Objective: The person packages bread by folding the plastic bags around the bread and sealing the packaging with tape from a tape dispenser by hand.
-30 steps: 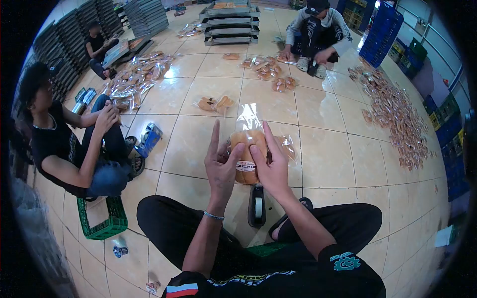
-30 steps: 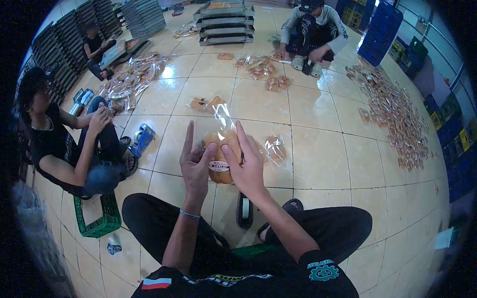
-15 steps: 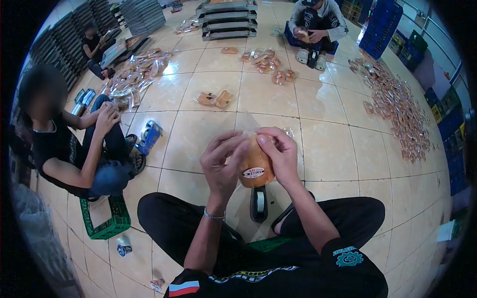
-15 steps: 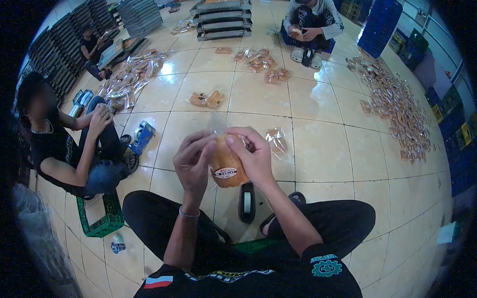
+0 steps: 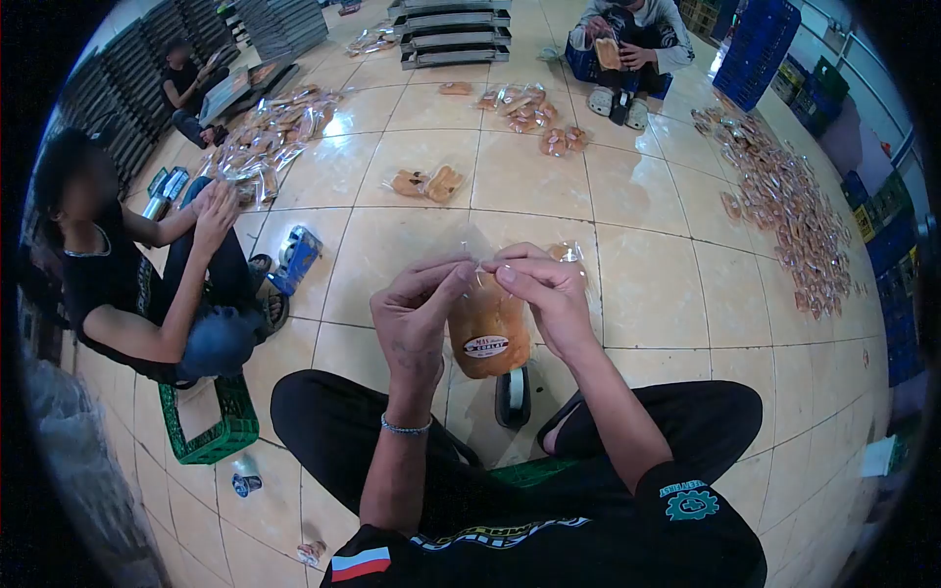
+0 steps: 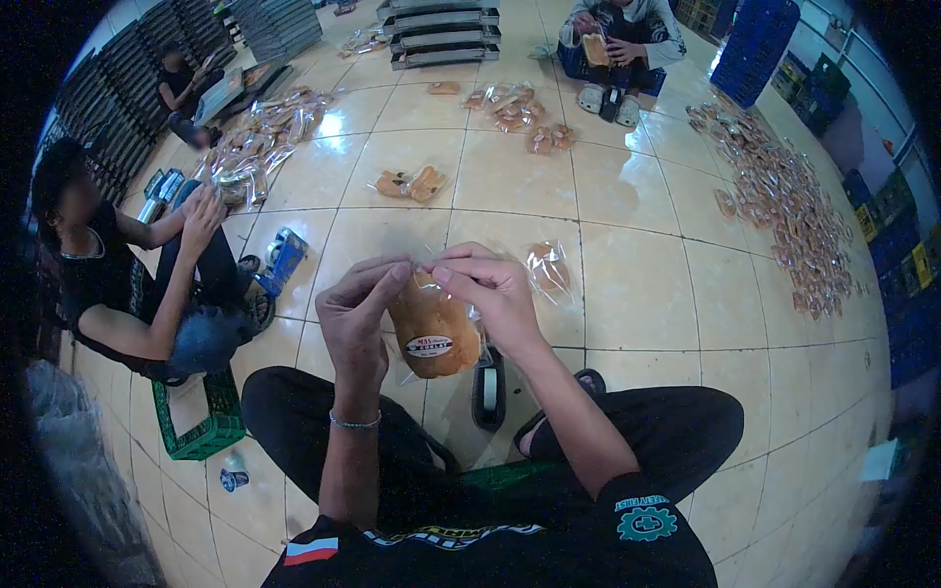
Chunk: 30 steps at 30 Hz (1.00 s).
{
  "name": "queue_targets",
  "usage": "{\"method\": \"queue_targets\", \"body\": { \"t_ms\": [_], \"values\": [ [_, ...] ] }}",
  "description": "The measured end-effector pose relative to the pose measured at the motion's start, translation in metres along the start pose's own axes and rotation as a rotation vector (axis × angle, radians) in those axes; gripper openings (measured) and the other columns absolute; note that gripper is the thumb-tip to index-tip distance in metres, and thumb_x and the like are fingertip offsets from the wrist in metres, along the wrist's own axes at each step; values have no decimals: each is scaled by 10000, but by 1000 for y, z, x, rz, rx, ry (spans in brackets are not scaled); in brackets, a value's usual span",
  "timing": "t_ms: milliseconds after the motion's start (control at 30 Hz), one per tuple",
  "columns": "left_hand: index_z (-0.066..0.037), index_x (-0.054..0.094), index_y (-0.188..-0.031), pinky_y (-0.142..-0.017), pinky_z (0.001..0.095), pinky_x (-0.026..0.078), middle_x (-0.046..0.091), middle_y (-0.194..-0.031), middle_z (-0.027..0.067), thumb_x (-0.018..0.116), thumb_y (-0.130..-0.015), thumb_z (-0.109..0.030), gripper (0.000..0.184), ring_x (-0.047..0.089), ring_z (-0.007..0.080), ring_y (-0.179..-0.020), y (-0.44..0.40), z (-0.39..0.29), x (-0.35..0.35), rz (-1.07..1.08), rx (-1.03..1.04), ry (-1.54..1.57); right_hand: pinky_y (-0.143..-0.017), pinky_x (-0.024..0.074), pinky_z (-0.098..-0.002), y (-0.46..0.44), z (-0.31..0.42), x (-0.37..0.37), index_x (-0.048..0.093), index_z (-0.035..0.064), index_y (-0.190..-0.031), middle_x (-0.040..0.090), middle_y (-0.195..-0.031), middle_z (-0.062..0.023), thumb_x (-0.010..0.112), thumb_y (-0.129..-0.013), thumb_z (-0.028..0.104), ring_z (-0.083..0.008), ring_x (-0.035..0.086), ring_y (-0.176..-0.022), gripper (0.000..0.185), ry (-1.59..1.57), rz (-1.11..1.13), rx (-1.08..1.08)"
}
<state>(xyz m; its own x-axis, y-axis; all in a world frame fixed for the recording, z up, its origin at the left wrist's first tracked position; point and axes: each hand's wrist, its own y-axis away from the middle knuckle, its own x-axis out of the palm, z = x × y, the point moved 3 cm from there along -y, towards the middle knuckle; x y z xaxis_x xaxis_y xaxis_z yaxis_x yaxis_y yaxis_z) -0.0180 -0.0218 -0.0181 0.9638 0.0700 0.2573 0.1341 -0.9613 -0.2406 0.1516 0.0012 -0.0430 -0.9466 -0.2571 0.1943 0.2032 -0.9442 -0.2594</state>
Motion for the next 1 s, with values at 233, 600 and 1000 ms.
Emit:
{"method": "queue_targets", "body": {
  "t_ms": [233, 600, 1000],
  "values": [
    [34, 764, -951, -768, 252, 544, 729, -987, 136, 761, -843, -12, 117, 682, 154, -895, 0, -2, 2, 38, 127, -156, -780, 494, -213, -7, 12, -2, 694, -27, -1083, 687, -1018, -63, 685, -918, 36, -89, 633, -898, 176, -117, -30, 73],
    [12, 716, -922, -704, 246, 539, 699, -915, 88, 738, -841, 45, 90, 691, 145, -856, 6, 4, 4, 42, 327, -190, -695, 499, -254, -6, 30, 4, 710, 14, -950, 704, -883, -44, 715, -862, 14, -94, 643, -785, 88, 306, -65, -188],
    [26, 712, -932, -667, 209, 466, 657, -807, 23, 742, -880, -31, 83, 573, 71, -727, 10, 0, 5, -35, 166, -613, -695, 491, -319, -7, 26, 6, 679, 5, -908, 700, -871, -85, 722, -842, 59, -184, 622, -745, 95, 501, 11, -28]
  ]
}}
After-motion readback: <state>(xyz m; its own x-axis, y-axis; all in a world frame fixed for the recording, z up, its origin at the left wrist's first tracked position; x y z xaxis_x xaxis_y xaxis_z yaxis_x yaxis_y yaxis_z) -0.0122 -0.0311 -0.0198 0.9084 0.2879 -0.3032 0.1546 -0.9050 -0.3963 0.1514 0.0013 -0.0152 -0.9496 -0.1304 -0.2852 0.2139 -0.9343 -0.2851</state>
